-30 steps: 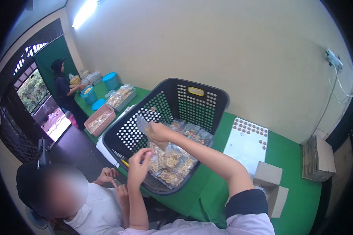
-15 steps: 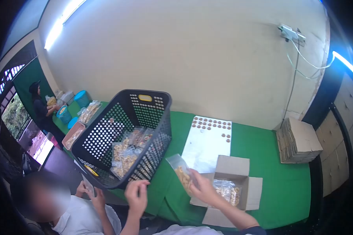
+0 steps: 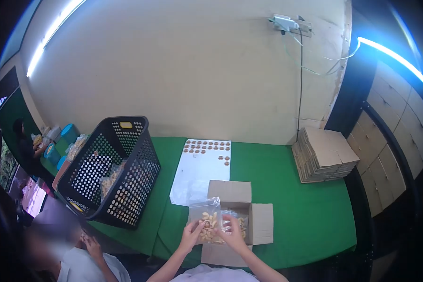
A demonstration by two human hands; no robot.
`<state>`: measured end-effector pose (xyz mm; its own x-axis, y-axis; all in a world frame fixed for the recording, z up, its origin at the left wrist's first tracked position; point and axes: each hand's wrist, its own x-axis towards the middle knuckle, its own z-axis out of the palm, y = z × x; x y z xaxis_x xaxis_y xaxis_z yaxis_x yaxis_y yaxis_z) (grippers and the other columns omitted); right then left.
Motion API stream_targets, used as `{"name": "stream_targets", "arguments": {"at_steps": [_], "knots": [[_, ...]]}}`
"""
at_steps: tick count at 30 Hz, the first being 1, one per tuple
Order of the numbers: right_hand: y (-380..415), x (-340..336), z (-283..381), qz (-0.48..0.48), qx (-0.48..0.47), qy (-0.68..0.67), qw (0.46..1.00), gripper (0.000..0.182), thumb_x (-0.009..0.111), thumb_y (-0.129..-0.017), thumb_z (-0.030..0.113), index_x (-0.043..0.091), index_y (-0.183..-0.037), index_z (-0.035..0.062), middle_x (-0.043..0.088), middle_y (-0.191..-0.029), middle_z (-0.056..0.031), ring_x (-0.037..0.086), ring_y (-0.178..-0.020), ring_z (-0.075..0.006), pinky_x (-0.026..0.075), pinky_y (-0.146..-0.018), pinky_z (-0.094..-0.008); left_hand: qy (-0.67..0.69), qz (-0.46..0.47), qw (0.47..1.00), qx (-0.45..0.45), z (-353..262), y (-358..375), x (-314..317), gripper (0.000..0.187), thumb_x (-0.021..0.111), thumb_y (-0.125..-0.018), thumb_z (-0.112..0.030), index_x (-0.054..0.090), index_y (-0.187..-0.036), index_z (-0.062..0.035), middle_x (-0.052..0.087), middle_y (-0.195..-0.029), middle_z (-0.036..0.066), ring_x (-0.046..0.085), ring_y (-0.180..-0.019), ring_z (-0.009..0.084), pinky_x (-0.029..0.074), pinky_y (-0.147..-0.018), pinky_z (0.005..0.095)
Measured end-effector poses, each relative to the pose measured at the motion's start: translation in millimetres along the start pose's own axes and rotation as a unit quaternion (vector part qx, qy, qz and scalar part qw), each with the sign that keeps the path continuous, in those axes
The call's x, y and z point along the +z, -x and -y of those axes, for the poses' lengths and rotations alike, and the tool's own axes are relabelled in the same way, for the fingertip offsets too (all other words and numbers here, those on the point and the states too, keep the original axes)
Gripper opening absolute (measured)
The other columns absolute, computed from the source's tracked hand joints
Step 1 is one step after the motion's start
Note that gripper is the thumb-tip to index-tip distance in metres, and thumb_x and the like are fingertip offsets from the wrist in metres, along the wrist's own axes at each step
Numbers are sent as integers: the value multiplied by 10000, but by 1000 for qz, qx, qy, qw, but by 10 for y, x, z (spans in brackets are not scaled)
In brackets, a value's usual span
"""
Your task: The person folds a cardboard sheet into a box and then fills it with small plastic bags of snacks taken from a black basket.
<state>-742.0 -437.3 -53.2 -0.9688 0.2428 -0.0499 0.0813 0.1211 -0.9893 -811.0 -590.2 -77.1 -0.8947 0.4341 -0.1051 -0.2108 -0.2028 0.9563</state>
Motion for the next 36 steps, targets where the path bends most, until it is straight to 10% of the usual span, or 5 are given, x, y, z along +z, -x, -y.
{"name": "stream_targets", "arguments": {"at_steps": [6,28,36], "knots": [[67,-201,-176,-43,39,-170,984,291,634,-809,137,543,-1029,-31,605,-885,-45,567,-739,-79,465,-654,-213,9,62,996,-61,65,-23,382,374,589,-854,-230,525,-1103,41,590,-952,50,550,-840,70,447,-710,198],[-210,-371,-354,-198,-8,-99,975,162,592,-846,136,602,-886,-21,608,-774,-21,525,-666,-41,428,-580,-184,-98,50,994,-19,83,-264,721,326,627,-824,-152,557,-1067,54,581,-796,-6,514,-679,25,428,-564,169],[-252,-405,-359,-89,58,-215,971,174,622,-823,162,616,-844,-11,612,-756,-30,545,-667,-54,437,-571,-194,-15,53,997,-61,360,-271,574,388,638,-820,-196,517,-1102,41,583,-913,40,549,-785,61,461,-647,195]]}}
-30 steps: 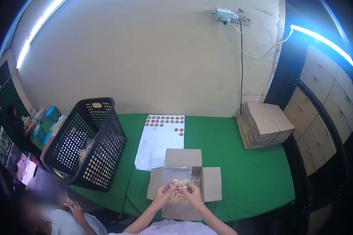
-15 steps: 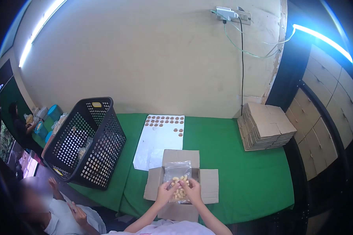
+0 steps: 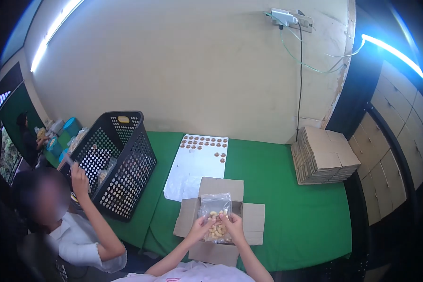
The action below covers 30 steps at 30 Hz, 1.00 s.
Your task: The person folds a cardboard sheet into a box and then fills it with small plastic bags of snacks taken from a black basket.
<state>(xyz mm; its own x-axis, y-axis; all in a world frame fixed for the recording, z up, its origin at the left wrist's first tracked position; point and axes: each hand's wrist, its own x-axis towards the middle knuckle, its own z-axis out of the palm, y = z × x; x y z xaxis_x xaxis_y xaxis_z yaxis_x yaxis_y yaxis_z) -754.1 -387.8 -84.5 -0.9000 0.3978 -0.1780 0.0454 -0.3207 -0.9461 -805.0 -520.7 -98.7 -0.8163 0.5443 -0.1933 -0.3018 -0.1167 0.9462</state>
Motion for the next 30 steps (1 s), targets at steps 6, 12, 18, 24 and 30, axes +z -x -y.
{"name": "stream_targets", "arguments": {"at_steps": [6,12,18,24,30], "knots": [[45,38,8,-16,-22,29,999,167,631,-818,159,614,-806,-6,613,-733,-24,539,-636,-55,432,-560,-203,-55,14,996,71,349,-115,-42,503,672,-785,-273,497,-1102,77,574,-1019,119,562,-893,133,466,-744,258],[65,42,-108,-67,-84,51,993,202,613,-838,191,607,-780,-3,605,-717,-19,527,-626,-57,420,-555,-205,-133,30,988,78,279,-96,-55,533,671,-783,-284,483,-1119,85,583,-1021,140,544,-899,132,454,-761,268],[38,49,-244,-81,-74,64,992,216,597,-852,210,599,-802,0,598,-727,-13,522,-642,-57,424,-576,-212,-34,84,996,11,-94,101,-67,407,613,-837,-176,473,-1153,39,563,-1020,71,550,-904,93,469,-755,231],[22,54,-272,-48,-85,58,994,202,602,-848,195,592,-843,-7,601,-779,-18,527,-684,-55,430,-606,-211,5,11,999,38,-41,50,-100,387,612,-840,-198,494,-1121,40,589,-979,70,572,-875,94,476,-729,226],[60,191,-187,-65,-124,76,987,187,609,-839,165,601,-878,-17,605,-789,-17,531,-694,-55,437,-609,-211,-64,-44,995,57,-81,-1,-52,325,615,-838,-222,555,-1033,32,614,-857,50,587,-733,77,479,-622,197]]}}
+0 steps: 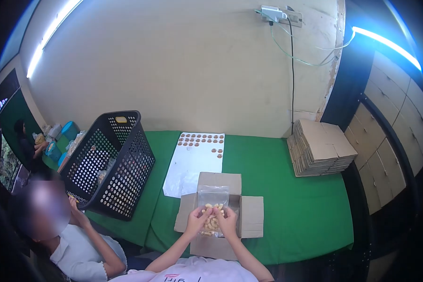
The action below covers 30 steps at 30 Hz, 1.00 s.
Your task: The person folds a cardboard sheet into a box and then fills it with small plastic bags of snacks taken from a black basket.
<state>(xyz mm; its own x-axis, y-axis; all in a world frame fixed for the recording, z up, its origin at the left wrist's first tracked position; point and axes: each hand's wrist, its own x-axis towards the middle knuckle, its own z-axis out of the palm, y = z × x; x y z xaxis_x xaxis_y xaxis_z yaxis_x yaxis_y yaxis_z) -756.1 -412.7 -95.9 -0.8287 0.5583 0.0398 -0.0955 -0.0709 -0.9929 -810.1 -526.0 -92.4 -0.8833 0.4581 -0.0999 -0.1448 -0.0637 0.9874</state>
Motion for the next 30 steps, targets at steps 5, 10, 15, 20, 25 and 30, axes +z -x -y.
{"name": "stream_targets", "arguments": {"at_steps": [5,10,15,20,25,30], "knots": [[-3,-23,55,-8,23,4,1000,190,600,-847,172,608,-872,-16,610,-787,-21,530,-695,-54,438,-610,-211,61,18,998,-22,-18,36,22,313,610,-841,-214,561,-1029,31,613,-872,49,586,-734,76,480,-633,203],[-34,-52,-80,29,33,-26,999,202,592,-853,175,589,-932,-11,610,-832,-28,538,-706,-58,447,-629,-218,82,0,996,-30,102,45,-1,289,592,-853,-199,564,-1029,30,614,-878,47,588,-740,78,485,-656,209],[24,-78,73,95,48,-56,993,228,605,-843,173,573,-975,-10,613,-875,-42,566,-746,-75,465,-655,-224,76,20,997,-21,25,21,-9,269,609,-843,-235,608,-944,14,614,-811,13,553,-684,34,442,-564,165],[81,-107,100,55,19,-19,998,189,617,-826,138,593,-934,-16,615,-838,-43,568,-743,-72,465,-642,-213,12,63,997,-37,-86,17,-16,240,574,-864,-196,608,-954,24,624,-867,39,593,-744,77,490,-644,203],[120,-64,162,-22,2,-26,999,145,609,-827,118,610,-891,-13,615,-799,-32,554,-713,-57,448,-599,-205,-4,64,998,-5,-68,-6,32,238,567,-870,-200,610,-962,14,621,-857,35,584,-739,70,485,-635,200],[70,-90,151,-13,6,-25,1000,153,605,-831,117,607,-917,-9,615,-815,-25,549,-725,-54,447,-616,-204,4,64,998,-4,-103,-39,69,253,569,-870,-213,603,-977,14,619,-859,34,581,-754,67,483,-638,199]]}}
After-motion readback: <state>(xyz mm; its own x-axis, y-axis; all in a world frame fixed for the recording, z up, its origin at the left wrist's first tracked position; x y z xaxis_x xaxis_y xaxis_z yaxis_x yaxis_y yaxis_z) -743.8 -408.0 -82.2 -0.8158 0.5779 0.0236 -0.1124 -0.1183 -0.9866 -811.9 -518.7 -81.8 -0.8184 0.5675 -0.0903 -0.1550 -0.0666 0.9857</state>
